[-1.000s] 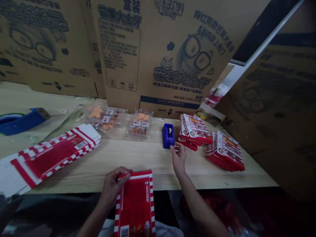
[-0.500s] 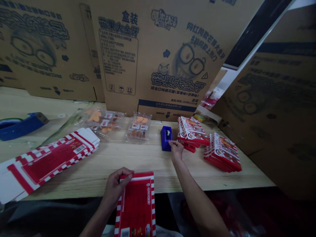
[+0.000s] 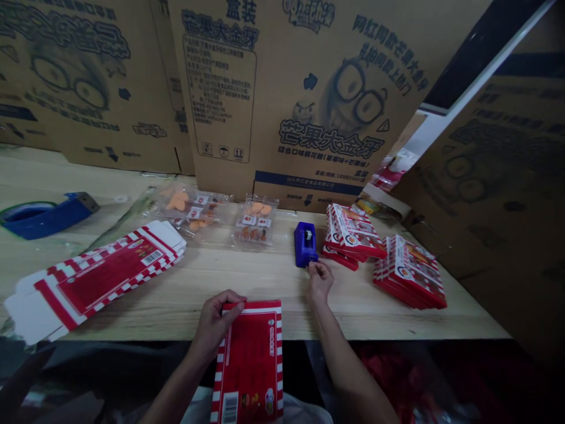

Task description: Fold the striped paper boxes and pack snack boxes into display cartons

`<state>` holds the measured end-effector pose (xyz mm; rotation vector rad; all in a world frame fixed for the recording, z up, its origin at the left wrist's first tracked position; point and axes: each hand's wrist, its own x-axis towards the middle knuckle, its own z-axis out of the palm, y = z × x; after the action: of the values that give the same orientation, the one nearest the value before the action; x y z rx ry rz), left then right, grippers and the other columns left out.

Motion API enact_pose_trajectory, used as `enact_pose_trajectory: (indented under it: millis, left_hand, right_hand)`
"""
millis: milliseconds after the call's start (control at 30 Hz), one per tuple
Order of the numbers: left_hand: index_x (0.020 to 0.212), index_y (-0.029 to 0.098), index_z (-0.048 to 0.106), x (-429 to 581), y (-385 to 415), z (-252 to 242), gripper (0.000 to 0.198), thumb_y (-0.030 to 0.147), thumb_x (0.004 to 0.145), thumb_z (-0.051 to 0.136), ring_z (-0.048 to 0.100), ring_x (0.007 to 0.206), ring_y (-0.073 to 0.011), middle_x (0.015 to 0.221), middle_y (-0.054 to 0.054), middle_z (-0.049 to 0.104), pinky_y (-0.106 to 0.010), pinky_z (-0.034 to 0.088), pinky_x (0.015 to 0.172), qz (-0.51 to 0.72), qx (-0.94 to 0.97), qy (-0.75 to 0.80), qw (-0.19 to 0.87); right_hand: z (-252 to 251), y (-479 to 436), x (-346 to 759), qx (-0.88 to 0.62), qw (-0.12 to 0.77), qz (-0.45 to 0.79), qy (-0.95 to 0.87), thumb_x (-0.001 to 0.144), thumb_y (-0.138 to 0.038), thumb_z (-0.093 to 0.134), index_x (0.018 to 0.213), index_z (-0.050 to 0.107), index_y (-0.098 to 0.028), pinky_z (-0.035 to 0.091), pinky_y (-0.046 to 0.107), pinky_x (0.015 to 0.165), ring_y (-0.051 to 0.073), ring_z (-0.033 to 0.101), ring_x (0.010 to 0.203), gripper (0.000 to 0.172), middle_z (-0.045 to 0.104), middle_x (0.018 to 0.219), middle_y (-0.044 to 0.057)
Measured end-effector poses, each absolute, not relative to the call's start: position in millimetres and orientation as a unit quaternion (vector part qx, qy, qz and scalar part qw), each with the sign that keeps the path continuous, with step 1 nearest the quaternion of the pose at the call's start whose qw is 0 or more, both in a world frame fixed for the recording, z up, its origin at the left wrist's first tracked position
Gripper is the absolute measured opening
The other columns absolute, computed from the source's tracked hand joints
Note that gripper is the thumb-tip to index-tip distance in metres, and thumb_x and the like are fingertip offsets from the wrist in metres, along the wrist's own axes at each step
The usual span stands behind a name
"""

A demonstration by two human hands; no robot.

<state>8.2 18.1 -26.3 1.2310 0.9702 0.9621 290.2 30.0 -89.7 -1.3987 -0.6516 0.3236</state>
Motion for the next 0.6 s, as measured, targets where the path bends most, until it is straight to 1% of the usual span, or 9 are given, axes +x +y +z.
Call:
enact_pose_trajectory:
  millis: [67,133,200,267,300,333,400,467,600]
  left_hand:
    - [0.068,0.017,0.063,10.1,17.6,-23.2,0.015,0.030,0.073,0.069,0.062,0.080,-0.0199,0.079,-0.004,0.068,-0.028,0.045,0.075,0.416,0.540,0.410,0.606]
    - [0.067,0.017,0.063,11.0,16.4,-19.6,0.014,0.028,0.073,0.068,0.062,0.079,-0.0190,0.078,-0.004,0.068,-0.027,0.044,0.074,0.417,0.547,0.406,0.601]
    - [0.067,0.017,0.062,11.8,14.8,-16.4,0.014,0.027,0.074,0.068,0.061,0.077,-0.0178,0.077,-0.003,0.067,-0.027,0.043,0.073,0.416,0.549,0.404,0.601]
    - [0.067,0.016,0.062,13.6,13.5,-14.4,0.014,0.027,0.074,0.067,0.060,0.075,-0.0169,0.077,-0.003,0.067,-0.026,0.043,0.071,0.411,0.549,0.399,0.609]
    - [0.068,0.016,0.062,15.3,13.0,-13.7,0.013,0.027,0.074,0.067,0.060,0.075,-0.0167,0.077,-0.003,0.067,-0.026,0.043,0.071,0.408,0.549,0.395,0.613]
    - [0.068,0.016,0.062,17.4,12.7,-13.0,0.013,0.027,0.074,0.067,0.060,0.074,-0.0165,0.077,-0.003,0.067,-0.026,0.043,0.070,0.403,0.552,0.393,0.616]
    - [0.069,0.015,0.062,22.9,12.3,-10.7,0.013,0.026,0.074,0.066,0.060,0.073,-0.0164,0.077,-0.003,0.068,-0.026,0.044,0.070,0.388,0.566,0.387,0.616]
    - [0.070,0.015,0.063,28.9,12.2,-6.6,0.012,0.026,0.074,0.065,0.060,0.074,-0.0166,0.078,-0.003,0.068,-0.026,0.044,0.070,0.374,0.584,0.378,0.613]
    - [0.069,0.015,0.062,37.0,12.6,3.2,0.012,0.026,0.073,0.064,0.060,0.072,-0.0161,0.073,-0.003,0.067,-0.026,0.044,0.070,0.357,0.604,0.367,0.611]
  right_hand:
    - [-86.1,27.8,290.0,-0.634,0.718,0.136,-0.251,0.066,-0.050,0.063,0.061,0.055,-0.017,0.051,0.035,0.069,0.015,0.052,0.074,0.034,0.051,0.083,0.003]
    - [-76.6,19.1,288.5,-0.634,0.721,0.155,-0.234,0.066,-0.049,0.064,0.062,0.055,-0.018,0.052,0.036,0.067,0.015,0.052,0.072,0.033,0.051,0.082,0.002]
    - [-58.5,7.4,285.8,-0.631,0.710,0.200,-0.242,0.066,-0.048,0.067,0.064,0.058,-0.018,0.052,0.036,0.065,0.015,0.053,0.069,0.031,0.053,0.077,0.001]
    - [-30.6,0.5,281.8,-0.621,0.667,0.281,-0.302,0.065,-0.044,0.072,0.065,0.061,-0.018,0.052,0.034,0.065,0.015,0.055,0.067,0.028,0.057,0.073,0.001]
    - [-14.0,1.0,279.0,-0.598,0.601,0.357,-0.391,0.067,-0.042,0.072,0.065,0.062,-0.018,0.051,0.033,0.067,0.016,0.056,0.069,0.026,0.060,0.075,0.001]
    - [3.3,4.3,275.6,-0.561,0.516,0.422,-0.491,0.069,-0.041,0.072,0.064,0.063,-0.018,0.050,0.032,0.069,0.016,0.057,0.072,0.025,0.063,0.079,0.003]
    - [36.1,18.1,266.4,-0.460,0.342,0.492,-0.655,0.074,-0.041,0.068,0.065,0.066,-0.018,0.047,0.030,0.071,0.016,0.058,0.074,0.025,0.065,0.079,0.003]
    - [60.8,36.5,254.8,-0.359,0.206,0.497,-0.763,0.078,-0.039,0.065,0.069,0.068,-0.018,0.046,0.028,0.074,0.015,0.058,0.075,0.023,0.065,0.078,0.002]
    - [76.8,64.4,231.4,-0.250,0.004,0.453,-0.856,0.080,-0.028,0.064,0.075,0.069,-0.015,0.043,0.023,0.071,0.013,0.056,0.072,0.015,0.063,0.072,0.000]
